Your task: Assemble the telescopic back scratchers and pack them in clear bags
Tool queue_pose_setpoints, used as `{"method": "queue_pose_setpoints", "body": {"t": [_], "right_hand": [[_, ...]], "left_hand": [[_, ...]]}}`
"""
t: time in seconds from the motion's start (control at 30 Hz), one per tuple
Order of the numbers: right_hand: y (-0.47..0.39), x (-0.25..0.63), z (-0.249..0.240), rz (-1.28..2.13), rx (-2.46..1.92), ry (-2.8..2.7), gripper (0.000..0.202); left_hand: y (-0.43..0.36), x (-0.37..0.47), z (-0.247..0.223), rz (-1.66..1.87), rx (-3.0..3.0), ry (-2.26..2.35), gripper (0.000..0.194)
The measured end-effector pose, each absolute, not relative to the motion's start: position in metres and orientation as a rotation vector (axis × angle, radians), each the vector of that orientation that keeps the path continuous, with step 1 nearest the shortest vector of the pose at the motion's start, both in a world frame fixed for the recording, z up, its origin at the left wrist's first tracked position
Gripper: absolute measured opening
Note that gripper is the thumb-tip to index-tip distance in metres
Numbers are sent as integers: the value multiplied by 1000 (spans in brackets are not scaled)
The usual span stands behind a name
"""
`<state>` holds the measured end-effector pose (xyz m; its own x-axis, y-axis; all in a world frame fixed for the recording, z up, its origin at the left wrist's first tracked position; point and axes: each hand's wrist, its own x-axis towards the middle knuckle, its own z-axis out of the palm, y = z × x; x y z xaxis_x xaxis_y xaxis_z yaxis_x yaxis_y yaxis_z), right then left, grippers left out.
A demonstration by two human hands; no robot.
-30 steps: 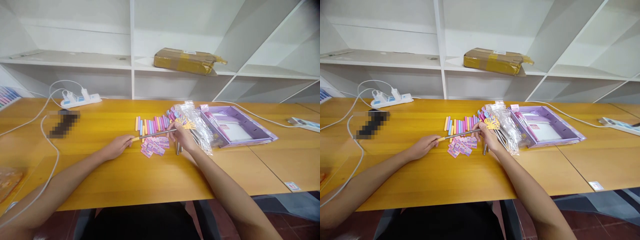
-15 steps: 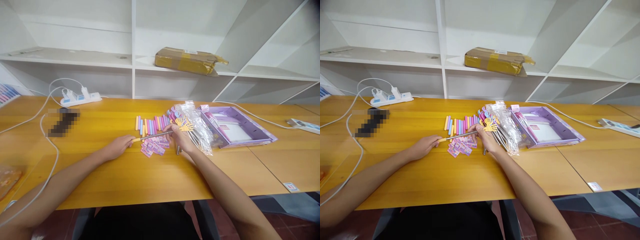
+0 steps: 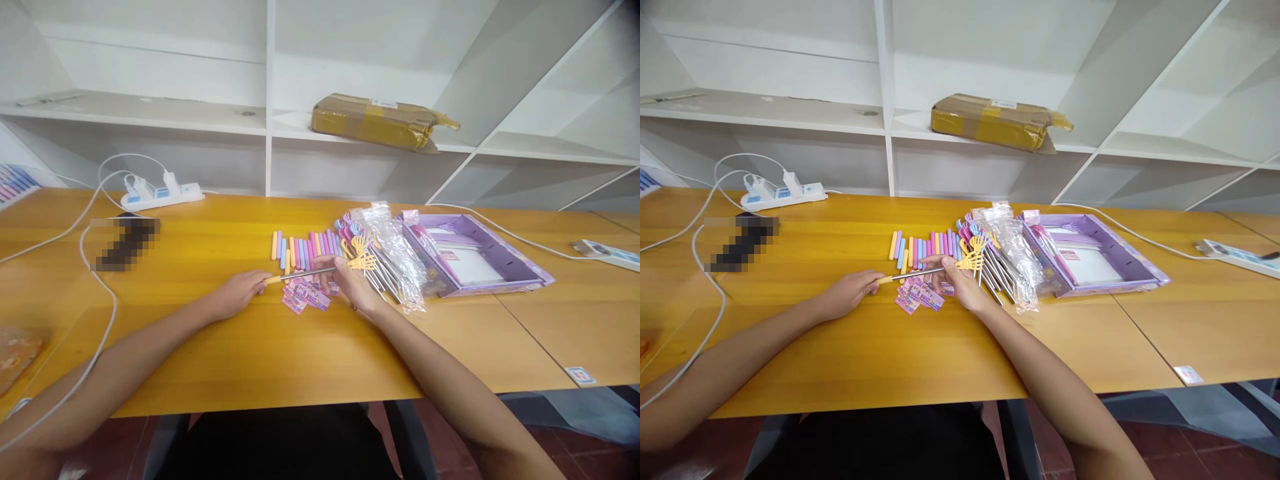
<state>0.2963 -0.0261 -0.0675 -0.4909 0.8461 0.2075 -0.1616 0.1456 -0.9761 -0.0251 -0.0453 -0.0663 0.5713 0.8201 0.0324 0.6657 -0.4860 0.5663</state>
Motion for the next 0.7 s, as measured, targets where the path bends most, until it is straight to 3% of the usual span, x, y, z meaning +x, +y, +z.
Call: {"method": "queue_pose_setpoints", "body": {"t": [0.7], "right_hand": [[-32,288,-66,1486,-639,-1565,53]], "left_hand": [[-45,-29,-74,421,2372,1152,42]]}}
